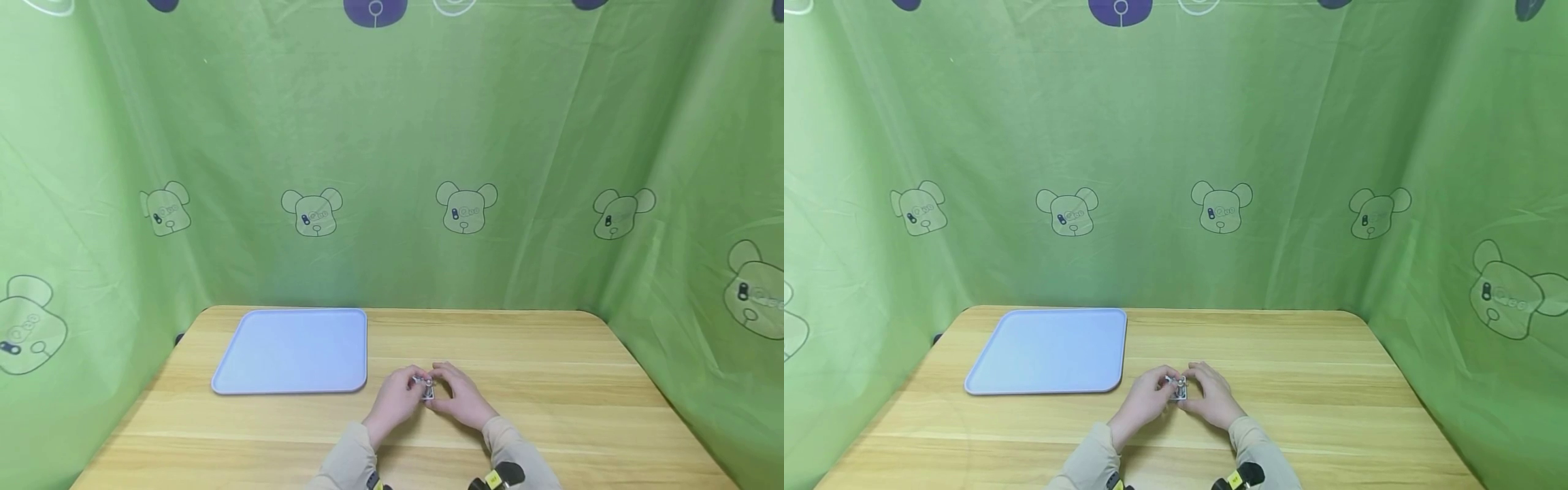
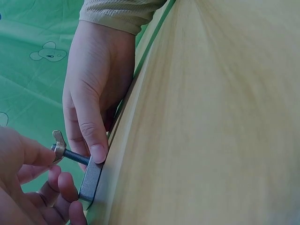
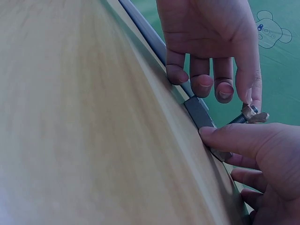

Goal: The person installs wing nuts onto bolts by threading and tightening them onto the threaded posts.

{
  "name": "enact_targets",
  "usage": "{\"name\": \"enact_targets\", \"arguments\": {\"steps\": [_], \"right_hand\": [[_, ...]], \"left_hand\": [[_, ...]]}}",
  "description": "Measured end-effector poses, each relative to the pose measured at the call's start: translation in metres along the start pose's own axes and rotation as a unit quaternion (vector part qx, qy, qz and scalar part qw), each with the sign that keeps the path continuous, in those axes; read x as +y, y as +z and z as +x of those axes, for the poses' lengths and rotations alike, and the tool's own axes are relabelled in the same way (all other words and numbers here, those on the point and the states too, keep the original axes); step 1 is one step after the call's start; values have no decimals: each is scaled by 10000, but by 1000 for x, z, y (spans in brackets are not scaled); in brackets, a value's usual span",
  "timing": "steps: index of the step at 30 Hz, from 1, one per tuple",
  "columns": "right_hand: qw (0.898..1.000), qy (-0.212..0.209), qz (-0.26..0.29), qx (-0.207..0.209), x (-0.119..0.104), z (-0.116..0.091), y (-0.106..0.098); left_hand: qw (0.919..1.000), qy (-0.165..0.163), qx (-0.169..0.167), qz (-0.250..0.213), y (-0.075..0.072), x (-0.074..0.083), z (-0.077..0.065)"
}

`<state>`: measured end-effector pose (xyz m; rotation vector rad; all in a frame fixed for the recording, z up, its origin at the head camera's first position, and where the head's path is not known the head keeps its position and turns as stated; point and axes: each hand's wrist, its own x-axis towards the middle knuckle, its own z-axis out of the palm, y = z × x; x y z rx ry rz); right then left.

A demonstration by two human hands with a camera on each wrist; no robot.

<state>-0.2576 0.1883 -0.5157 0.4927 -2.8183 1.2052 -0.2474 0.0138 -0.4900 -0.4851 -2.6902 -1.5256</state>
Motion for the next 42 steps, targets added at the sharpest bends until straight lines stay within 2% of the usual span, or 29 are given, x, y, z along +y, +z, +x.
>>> {"name": "enact_targets", "arguments": {"steps": [3, 10, 14, 28, 37, 42], "right_hand": [[10000, 40, 12, -36, 0, 0, 0], [10000, -14, 13, 6, -1, 0, 0], [10000, -22, 25, -4, -1, 0, 0], [10000, 51, 43, -60, 0, 0, -1], [9996, -206, -167, -5, 1, -1, -1], [9998, -139, -143, -15, 1, 0, -1]], "left_hand": [[10000, -43, 9, 47, 0, 0, 0], [9986, -343, 163, -373, 1, 0, -2], [9982, -404, 207, -384, 1, 0, -2], [9993, -260, 97, -250, 1, -2, -1], [9995, -155, -104, -239, 0, -1, -1], [9997, -121, -103, -177, 0, -1, 0]]}}
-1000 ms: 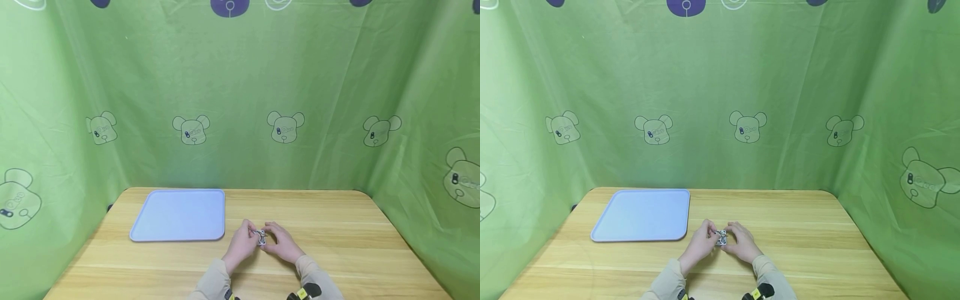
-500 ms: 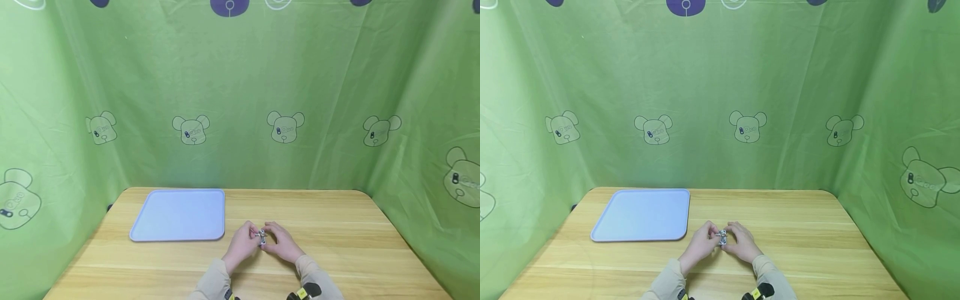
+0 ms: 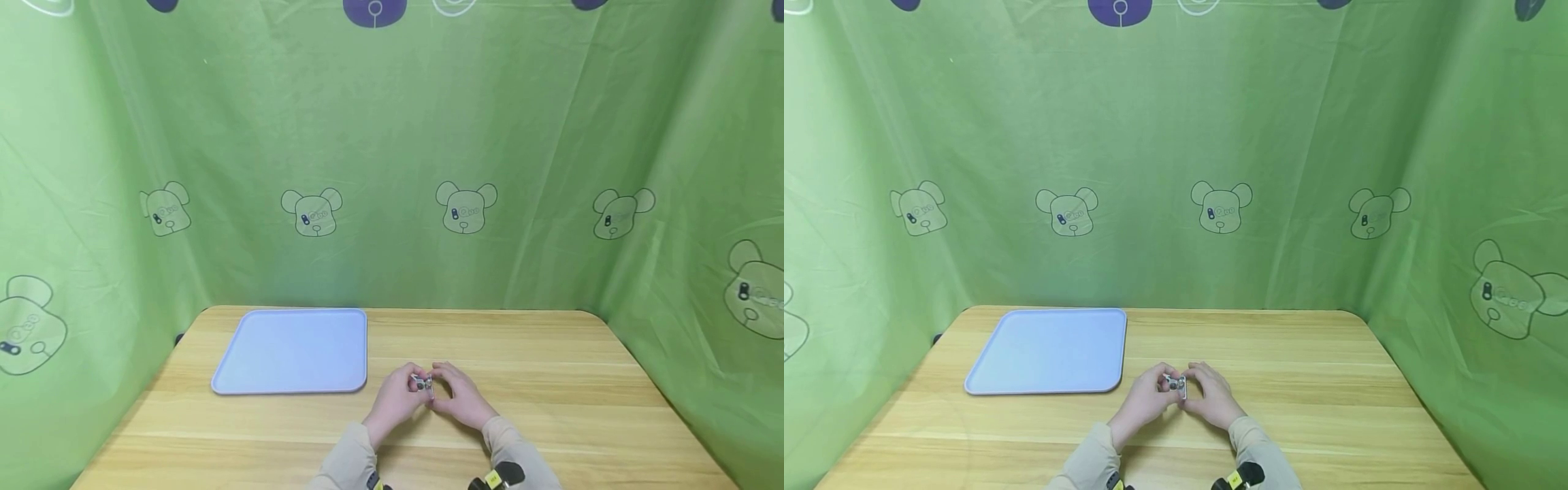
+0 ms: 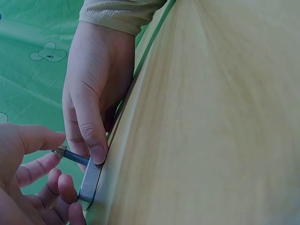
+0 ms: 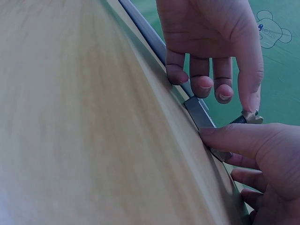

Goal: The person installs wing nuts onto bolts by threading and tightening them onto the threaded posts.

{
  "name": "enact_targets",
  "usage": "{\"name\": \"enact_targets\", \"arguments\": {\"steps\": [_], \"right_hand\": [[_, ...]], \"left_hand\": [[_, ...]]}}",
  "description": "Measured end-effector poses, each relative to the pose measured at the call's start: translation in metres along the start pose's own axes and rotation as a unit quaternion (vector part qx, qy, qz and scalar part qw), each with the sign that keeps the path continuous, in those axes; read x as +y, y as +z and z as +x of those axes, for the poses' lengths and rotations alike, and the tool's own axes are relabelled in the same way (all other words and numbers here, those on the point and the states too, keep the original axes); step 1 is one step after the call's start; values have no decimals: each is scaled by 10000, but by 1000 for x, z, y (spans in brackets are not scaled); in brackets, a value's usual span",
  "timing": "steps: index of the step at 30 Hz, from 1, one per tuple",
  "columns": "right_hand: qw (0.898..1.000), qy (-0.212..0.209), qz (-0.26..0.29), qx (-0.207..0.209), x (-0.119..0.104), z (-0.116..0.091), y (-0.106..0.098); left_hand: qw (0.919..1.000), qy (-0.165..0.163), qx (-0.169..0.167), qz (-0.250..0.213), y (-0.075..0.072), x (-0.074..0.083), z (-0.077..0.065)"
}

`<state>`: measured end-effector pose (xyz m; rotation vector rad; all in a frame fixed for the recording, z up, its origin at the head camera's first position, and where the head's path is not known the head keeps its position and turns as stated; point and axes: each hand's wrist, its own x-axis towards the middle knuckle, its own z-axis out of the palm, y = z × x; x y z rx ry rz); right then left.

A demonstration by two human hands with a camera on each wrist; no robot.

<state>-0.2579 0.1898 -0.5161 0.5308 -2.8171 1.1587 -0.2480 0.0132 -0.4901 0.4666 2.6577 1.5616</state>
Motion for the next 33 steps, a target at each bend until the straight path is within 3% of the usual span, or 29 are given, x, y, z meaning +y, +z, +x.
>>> {"name": "enact_targets", "arguments": {"steps": [6, 15, 23, 33], "right_hand": [[9996, 226, 177, -31, -1, 0, 1], [9998, 130, 117, -3, -1, 0, 1], [9997, 180, 173, -40, -1, 0, 0], [9996, 215, 182, -58, -2, 0, 0]], "left_hand": [[10000, 16, 18, 18, 1, 0, 0], [9997, 125, 122, 182, 0, 1, -1], [9990, -236, 227, -306, 0, 1, -3], [9997, -136, 211, -68, -1, -1, -3]]}}
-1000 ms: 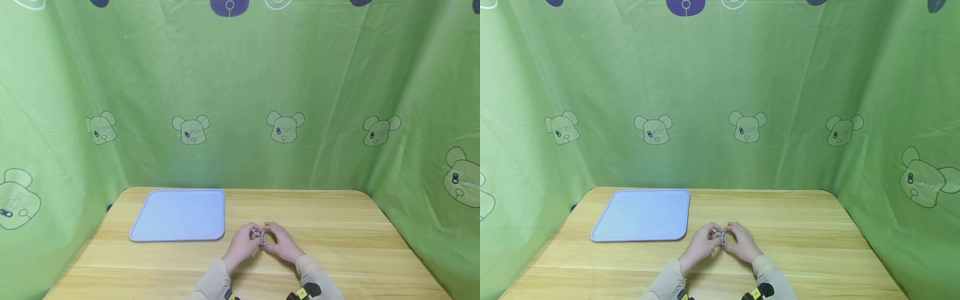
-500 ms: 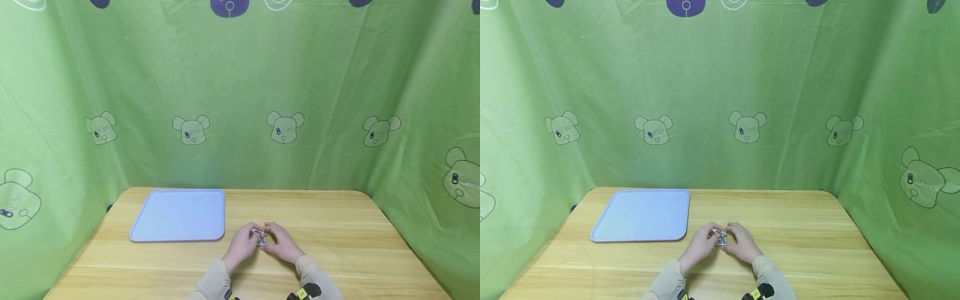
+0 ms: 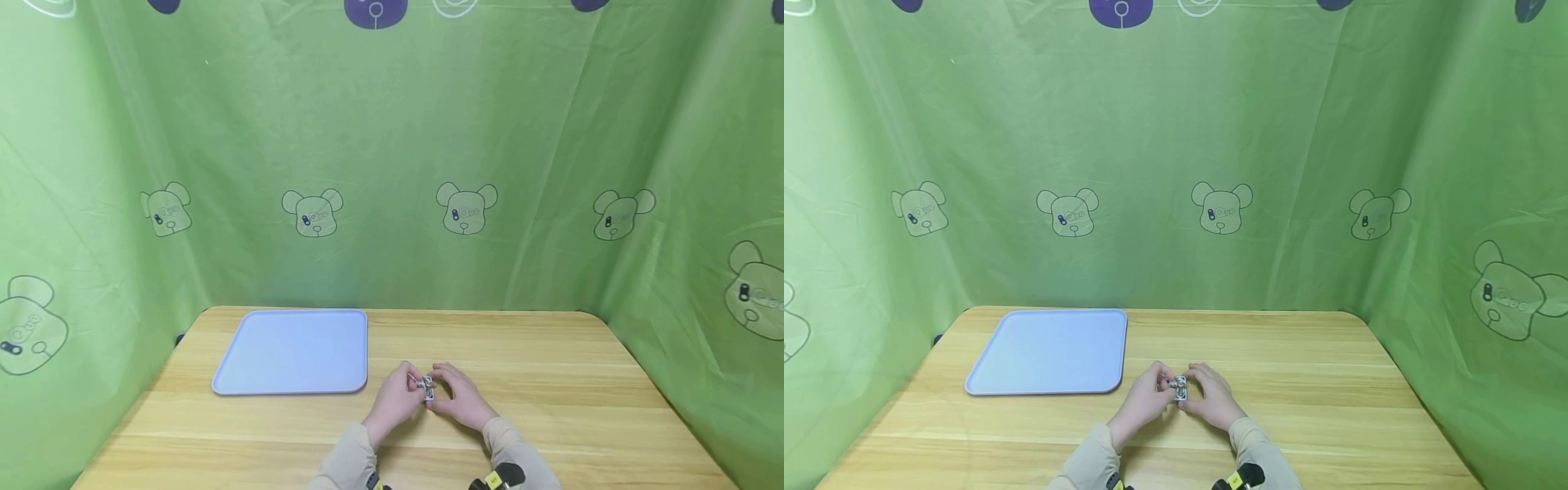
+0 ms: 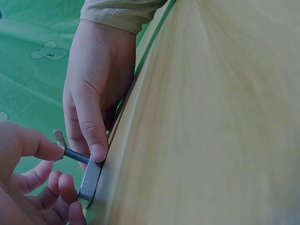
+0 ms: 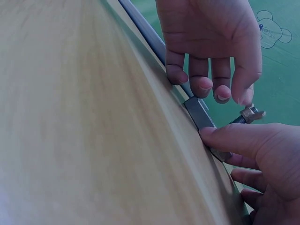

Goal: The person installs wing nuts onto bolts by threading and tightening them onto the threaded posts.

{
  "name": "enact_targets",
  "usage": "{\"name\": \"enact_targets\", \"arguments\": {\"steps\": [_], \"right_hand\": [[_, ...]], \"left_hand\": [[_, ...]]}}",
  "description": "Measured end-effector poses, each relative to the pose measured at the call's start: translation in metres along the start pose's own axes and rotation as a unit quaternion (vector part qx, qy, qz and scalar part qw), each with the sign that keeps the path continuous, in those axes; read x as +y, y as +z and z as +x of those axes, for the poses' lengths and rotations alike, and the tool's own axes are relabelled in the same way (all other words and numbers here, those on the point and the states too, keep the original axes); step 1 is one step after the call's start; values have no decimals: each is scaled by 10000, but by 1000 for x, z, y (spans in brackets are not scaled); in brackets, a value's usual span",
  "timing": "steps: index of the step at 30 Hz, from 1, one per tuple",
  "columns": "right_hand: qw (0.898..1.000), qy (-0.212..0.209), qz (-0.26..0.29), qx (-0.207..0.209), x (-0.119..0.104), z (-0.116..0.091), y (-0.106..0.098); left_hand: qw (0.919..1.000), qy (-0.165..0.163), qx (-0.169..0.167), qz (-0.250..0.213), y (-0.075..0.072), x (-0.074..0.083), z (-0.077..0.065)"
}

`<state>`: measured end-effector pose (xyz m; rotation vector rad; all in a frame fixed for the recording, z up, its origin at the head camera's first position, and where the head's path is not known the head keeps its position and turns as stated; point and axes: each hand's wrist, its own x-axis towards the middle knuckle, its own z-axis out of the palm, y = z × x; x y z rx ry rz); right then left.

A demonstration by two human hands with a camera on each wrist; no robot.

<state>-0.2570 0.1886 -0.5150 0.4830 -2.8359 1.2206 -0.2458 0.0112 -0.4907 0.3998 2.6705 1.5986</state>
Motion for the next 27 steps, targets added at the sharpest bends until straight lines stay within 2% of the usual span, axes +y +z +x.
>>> {"name": "enact_targets", "arguments": {"steps": [11, 21, 27], "right_hand": [[9996, -205, -145, 109, 1, -2, 0], [9999, 7, -102, 47, 0, 0, 0], [10000, 7, -74, 50, 0, 0, 0]], "left_hand": [[9997, 115, -209, 35, 0, 0, 2], [9996, 213, -193, 52, 2, -2, 3], [9986, 332, -77, 412, 3, -1, 3]]}}
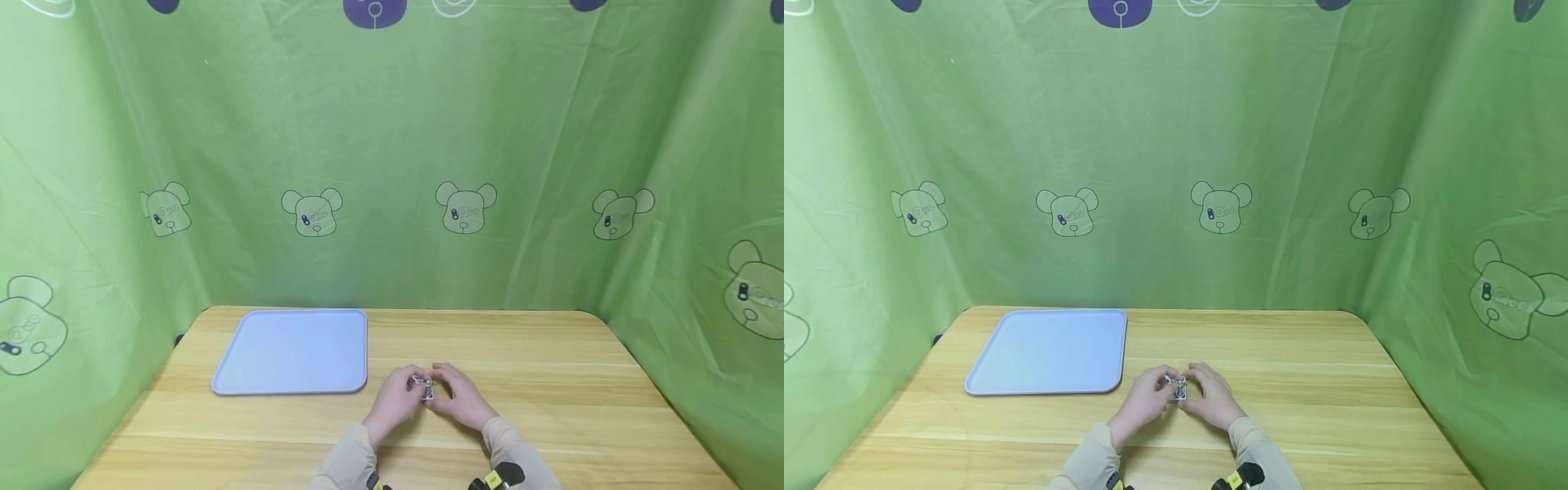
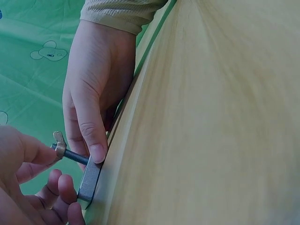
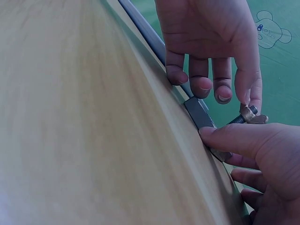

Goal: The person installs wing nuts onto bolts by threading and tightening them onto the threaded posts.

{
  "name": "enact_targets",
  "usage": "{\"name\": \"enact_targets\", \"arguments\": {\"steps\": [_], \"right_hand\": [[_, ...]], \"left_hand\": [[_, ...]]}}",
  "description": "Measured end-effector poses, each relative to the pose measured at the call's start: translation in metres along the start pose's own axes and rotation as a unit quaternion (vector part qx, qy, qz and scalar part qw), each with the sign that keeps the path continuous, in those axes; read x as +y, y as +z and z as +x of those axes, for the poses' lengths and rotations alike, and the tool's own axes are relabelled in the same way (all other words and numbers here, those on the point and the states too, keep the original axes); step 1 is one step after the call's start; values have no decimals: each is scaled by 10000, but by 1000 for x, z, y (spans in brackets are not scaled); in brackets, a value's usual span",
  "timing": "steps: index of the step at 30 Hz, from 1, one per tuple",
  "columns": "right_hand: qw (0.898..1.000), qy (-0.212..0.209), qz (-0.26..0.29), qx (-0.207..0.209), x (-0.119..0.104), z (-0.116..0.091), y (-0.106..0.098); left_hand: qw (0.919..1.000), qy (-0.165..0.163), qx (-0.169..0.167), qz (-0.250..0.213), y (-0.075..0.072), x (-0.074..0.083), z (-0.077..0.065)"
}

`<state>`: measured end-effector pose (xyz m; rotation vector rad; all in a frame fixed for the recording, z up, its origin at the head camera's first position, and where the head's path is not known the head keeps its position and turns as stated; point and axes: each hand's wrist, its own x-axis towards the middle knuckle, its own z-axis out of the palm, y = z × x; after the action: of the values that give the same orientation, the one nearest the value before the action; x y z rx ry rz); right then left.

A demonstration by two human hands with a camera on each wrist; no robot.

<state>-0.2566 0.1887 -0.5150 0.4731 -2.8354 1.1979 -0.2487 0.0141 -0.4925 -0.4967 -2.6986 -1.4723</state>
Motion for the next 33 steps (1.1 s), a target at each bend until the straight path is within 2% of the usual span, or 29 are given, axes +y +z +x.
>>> {"name": "enact_targets", "arguments": {"steps": [5, 13, 20, 33], "right_hand": [[10000, -8, -11, -2, -1, 0, 0], [10000, 61, 23, -61, -1, -1, 0], [10000, -32, 51, -33, -1, 0, 0], [9998, -170, -50, -1, 2, 1, 0]], "left_hand": [[10000, 32, 29, 90, 0, 0, 0], [9980, -365, 56, -513, 0, -2, -1], [9991, -286, 91, -304, 0, -3, -1], [9990, -183, -131, -377, -2, -2, 0]]}}
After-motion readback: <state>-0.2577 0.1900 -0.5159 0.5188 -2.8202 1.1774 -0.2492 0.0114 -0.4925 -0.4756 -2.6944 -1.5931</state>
